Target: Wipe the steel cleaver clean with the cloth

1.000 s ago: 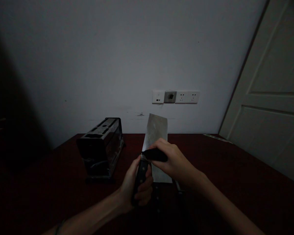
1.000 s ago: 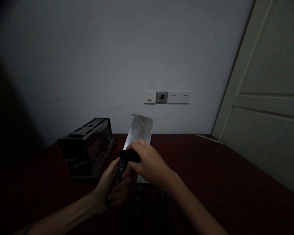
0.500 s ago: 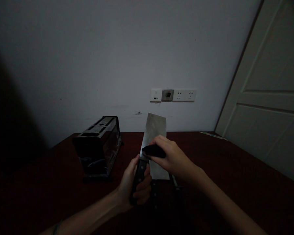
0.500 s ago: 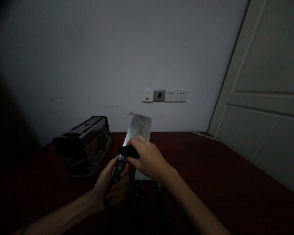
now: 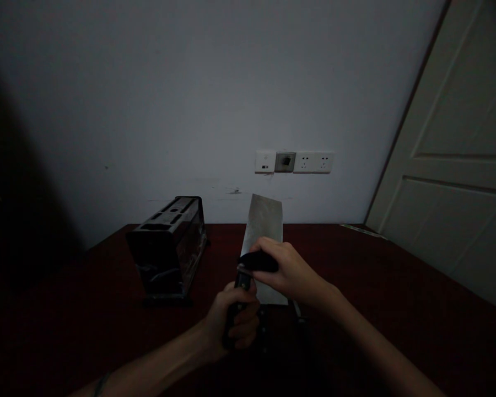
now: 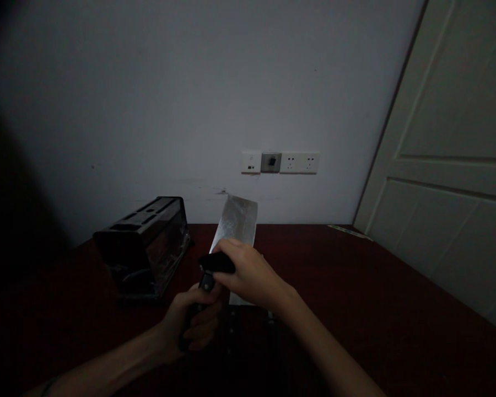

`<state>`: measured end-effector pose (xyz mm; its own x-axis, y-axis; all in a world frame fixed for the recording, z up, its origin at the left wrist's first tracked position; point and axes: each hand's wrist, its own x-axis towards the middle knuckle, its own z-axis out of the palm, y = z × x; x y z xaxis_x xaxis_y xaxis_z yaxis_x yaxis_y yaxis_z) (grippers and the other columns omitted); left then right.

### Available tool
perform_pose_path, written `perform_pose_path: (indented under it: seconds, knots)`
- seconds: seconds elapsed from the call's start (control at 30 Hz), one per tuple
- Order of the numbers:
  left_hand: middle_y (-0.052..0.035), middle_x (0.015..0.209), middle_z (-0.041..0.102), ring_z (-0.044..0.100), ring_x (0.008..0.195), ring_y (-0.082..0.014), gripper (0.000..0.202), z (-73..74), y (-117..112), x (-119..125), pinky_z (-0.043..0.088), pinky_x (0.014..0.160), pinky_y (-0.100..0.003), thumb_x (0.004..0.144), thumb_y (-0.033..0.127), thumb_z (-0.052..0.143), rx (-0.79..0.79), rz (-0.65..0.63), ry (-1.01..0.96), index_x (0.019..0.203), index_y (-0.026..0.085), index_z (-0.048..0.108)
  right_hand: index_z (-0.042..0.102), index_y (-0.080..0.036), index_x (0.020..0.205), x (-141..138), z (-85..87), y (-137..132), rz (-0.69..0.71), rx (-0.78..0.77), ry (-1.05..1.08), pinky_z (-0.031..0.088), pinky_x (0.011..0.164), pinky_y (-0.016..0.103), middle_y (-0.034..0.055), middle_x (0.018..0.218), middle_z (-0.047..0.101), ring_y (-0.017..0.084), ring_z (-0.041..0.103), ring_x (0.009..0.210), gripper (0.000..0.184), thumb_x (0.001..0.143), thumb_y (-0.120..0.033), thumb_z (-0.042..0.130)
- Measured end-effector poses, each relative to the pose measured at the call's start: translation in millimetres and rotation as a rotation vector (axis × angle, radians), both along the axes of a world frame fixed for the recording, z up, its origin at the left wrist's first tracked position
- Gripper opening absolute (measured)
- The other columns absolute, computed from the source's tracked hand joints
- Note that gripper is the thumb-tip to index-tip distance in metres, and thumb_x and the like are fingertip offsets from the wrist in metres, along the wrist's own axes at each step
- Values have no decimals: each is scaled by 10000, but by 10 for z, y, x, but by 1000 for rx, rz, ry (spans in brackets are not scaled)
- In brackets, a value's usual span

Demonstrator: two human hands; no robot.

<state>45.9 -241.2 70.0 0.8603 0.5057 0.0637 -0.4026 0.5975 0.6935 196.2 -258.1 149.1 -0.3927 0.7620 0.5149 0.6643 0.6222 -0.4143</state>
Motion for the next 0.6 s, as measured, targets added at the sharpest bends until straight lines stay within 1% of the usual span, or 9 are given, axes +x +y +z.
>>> perform_pose_path:
  seconds: [0.13, 0.23, 0.37, 0.47, 0.6]
  knots:
    - [104, 363, 338, 150, 250, -45, 87, 18, -27, -7, 233, 239, -144, 684, 142, 490, -27, 62, 94, 703, 210, 440, 517, -184, 827, -43, -34, 4, 30, -15, -13, 382, 651, 240, 6, 809, 547, 122, 509, 745, 144, 705, -138, 577]
    - [111, 342, 331, 133, 250, -42, 110, 36, -51, -20, 214, 237, -143, 643, 138, 511, -64, 106, 133, 696, 210, 446, 515, -181, 826, -58, -43, -2, 38, -21, -41, 386, 649, 240, 15, 821, 529, 122, 498, 743, 130, 714, -144, 571]
    - [114, 315, 313, 125, 241, -40, 107, 61, -73, -21, 193, 237, -150, 613, 134, 505, -83, 95, 167, 642, 205, 432, 499, -184, 814, -47, -8, -25, 45, -37, -67, 383, 636, 236, 14, 815, 512, 120, 484, 729, 126, 716, -149, 569]
    - [118, 314, 316, 121, 241, -41, 115, 74, -82, -13, 176, 239, -154, 597, 135, 506, -83, 112, 168, 650, 208, 435, 493, -184, 796, -28, 16, -29, 41, -61, -75, 375, 620, 228, 3, 800, 509, 111, 481, 709, 143, 693, -136, 580]
    - [120, 315, 307, 117, 240, -40, 103, 52, -71, -3, 169, 244, -157, 597, 146, 500, -95, 110, 166, 630, 205, 422, 498, -189, 799, -24, -16, 1, 30, -72, -59, 371, 611, 228, 2, 795, 514, 111, 483, 700, 162, 678, -123, 583]
